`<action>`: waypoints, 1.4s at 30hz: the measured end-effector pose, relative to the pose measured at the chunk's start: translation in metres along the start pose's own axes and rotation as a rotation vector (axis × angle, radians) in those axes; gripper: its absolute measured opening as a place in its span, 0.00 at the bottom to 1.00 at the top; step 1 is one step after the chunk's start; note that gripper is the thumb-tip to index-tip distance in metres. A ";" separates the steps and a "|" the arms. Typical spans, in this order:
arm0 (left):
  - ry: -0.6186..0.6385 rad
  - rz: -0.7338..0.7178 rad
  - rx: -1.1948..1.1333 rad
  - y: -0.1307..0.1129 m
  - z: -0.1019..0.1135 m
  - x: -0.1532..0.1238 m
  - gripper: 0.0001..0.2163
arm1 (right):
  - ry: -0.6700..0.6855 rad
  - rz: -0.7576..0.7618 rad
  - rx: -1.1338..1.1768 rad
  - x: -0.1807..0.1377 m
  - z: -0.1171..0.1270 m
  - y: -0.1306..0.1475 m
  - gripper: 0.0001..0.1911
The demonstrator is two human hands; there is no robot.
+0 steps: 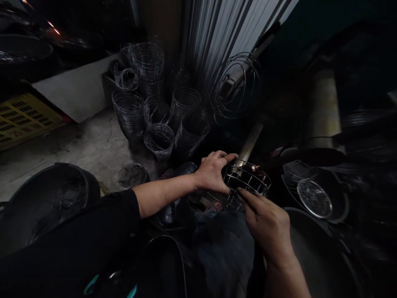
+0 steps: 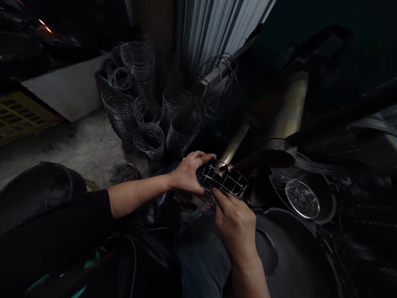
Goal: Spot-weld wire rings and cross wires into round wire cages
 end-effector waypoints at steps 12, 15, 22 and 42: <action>0.018 0.003 0.059 0.003 -0.004 0.017 0.45 | 0.023 -0.073 0.066 0.011 -0.006 -0.015 0.16; 0.052 0.058 0.077 0.002 -0.003 0.027 0.45 | 0.018 -0.112 0.050 0.021 -0.008 -0.021 0.17; 0.066 0.067 0.138 0.001 -0.001 0.042 0.44 | -0.011 -0.362 0.245 0.025 -0.011 -0.035 0.17; -0.018 0.382 -0.803 0.076 -0.028 0.011 0.49 | 0.154 -0.389 0.536 -0.019 0.006 0.018 0.16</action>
Point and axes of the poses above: each hand's wrist, its own x-axis towards the middle knuckle, its own z-axis out of the back of the hand, y = z × x, the point moved 3 cm from there along x, towards the middle knuckle, and after that the axes turned 7 degrees about -y, right-handed, at the moved point
